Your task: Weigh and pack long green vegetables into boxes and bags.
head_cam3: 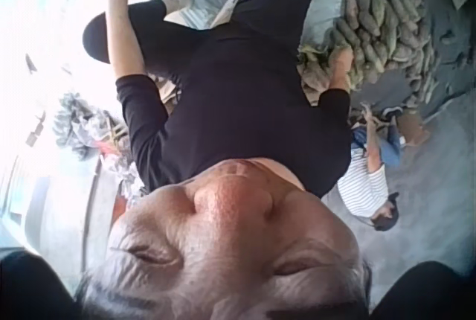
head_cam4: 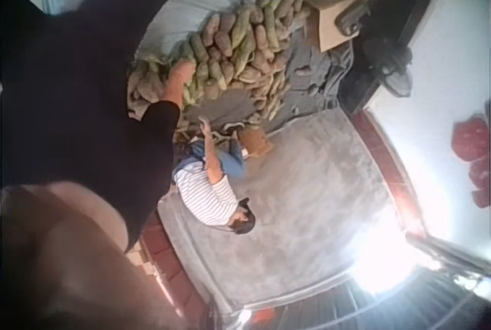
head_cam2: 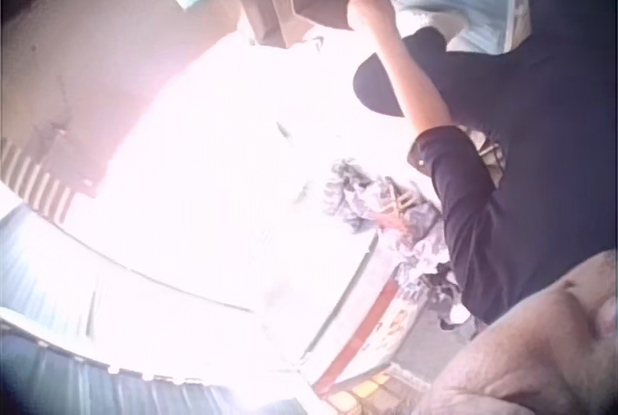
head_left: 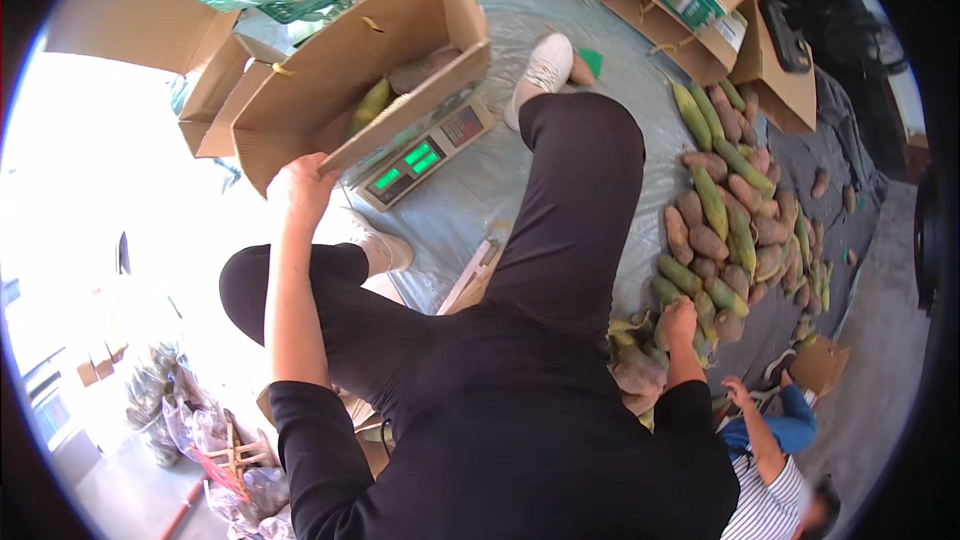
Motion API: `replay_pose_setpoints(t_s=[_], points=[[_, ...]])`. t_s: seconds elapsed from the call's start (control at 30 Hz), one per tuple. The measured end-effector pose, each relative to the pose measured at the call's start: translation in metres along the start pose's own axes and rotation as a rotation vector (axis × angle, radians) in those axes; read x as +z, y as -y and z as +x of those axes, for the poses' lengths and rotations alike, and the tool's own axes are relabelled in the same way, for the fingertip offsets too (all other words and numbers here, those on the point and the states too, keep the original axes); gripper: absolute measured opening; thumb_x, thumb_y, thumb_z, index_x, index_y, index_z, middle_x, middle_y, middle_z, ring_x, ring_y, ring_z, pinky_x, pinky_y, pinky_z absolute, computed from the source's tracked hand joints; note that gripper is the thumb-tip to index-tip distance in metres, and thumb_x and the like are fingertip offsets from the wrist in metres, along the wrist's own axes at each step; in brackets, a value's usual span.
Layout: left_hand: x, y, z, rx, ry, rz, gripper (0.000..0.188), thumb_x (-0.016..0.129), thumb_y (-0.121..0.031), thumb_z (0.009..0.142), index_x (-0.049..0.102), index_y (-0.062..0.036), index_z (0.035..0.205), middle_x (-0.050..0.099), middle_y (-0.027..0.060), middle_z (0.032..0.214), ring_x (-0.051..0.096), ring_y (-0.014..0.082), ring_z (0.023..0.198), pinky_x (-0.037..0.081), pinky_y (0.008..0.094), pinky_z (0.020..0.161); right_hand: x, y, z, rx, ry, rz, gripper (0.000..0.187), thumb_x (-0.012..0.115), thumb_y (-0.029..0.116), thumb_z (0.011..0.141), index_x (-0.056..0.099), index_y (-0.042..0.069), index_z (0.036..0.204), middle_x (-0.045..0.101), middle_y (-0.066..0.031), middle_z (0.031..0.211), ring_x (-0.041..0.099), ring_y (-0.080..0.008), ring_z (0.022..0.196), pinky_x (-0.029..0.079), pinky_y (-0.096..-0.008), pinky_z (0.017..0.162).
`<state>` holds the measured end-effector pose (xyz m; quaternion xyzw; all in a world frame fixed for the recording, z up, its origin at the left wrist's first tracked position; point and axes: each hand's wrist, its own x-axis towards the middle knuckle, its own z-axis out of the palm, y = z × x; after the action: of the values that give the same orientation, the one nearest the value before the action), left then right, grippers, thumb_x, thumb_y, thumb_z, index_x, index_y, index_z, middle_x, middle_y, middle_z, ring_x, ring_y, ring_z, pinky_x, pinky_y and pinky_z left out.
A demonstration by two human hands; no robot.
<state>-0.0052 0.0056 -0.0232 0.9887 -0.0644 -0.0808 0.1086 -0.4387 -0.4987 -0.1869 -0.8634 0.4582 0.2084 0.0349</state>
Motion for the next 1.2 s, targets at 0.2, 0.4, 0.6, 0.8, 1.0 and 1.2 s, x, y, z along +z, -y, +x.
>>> replay_pose_setpoints(t_s=[0.2, 0.4, 0.6, 0.8, 1.0, 1.2], points=[[-0.010, -0.013, -0.006, -0.019, 0.019, 0.014, 0.017, 0.065, -0.024, 0.072, 0.067, -0.0123, 0.084, 0.064, 0.0102, 0.080, 0.061, 0.0295, 0.079, 0.047, 0.0399, 0.070, -0.058, 0.056, 0.067, -0.333, -0.420, 0.624, 0.030, 0.062, 0.012, 0.076, 0.055, 0.002, 0.104, 0.059, -0.0137, 0.089, 0.057, -0.0263, 0.082, 0.045, -0.0362, 0.074], [-0.011, -0.009, -0.013, 0.033, 0.017, 0.066, 0.017, 0.062, -0.020, 0.075, 0.066, -0.0122, 0.089, 0.064, 0.0081, 0.084, 0.061, 0.0273, 0.082, 0.048, 0.0394, 0.070, -0.236, 0.199, 0.062, -0.520, -0.367, 1.250, 0.025, 0.055, 0.014, 0.088, 0.053, 0.002, 0.110, 0.054, -0.0062, 0.102, 0.052, -0.0133, 0.090, 0.045, -0.0258, 0.076], [-0.011, -0.009, -0.009, 0.047, 0.002, 0.085, 0.016, 0.063, -0.020, 0.074, 0.066, -0.0122, 0.088, 0.064, 0.0079, 0.082, 0.061, 0.0273, 0.081, 0.048, 0.0392, 0.069, -0.343, 0.312, 0.028, -0.880, -0.135, 1.591, 0.031, 0.053, 0.013, 0.089, 0.047, -0.001, 0.117, 0.055, -0.0110, 0.110, 0.056, -0.0178, 0.097, 0.048, -0.0303, 0.083], [-0.013, -0.005, -0.011, 0.052, -0.020, 0.090, 0.017, 0.065, -0.022, 0.074, 0.066, -0.0118, 0.087, 0.064, 0.0095, 0.081, 0.062, 0.0285, 0.079, 0.048, 0.0394, 0.068, -0.340, 0.438, -0.011, -1.060, 0.363, 1.643, 0.029, 0.057, 0.013, 0.086, 0.051, 0.002, 0.112, 0.057, -0.0092, 0.103, 0.057, -0.0175, 0.092, 0.051, -0.0321, 0.077], [-0.013, -0.012, -0.003, -0.007, 0.050, 0.090, 0.021, 0.065, -0.026, 0.074, 0.066, -0.0136, 0.090, 0.064, 0.0094, 0.084, 0.061, 0.0295, 0.082, 0.047, 0.0405, 0.070, -0.295, 0.537, -0.044, -0.849, 0.577, 1.556, 0.046, 0.062, 0.019, 0.080, 0.046, 0.000, 0.118, 0.055, -0.0128, 0.105, 0.056, -0.0215, 0.096, 0.051, -0.0332, 0.074], [-0.010, 0.000, 0.002, -0.037, 0.048, 0.101, 0.021, 0.066, -0.030, 0.073, 0.066, -0.0160, 0.089, 0.064, 0.0115, 0.079, 0.061, 0.0309, 0.080, 0.047, 0.0423, 0.067, -0.303, 0.499, -0.019, -1.049, 0.560, 1.116, 0.036, 0.060, 0.022, 0.084, 0.054, 0.004, 0.114, 0.059, -0.0046, 0.107, 0.055, -0.0123, 0.095, 0.046, -0.0270, 0.075]])
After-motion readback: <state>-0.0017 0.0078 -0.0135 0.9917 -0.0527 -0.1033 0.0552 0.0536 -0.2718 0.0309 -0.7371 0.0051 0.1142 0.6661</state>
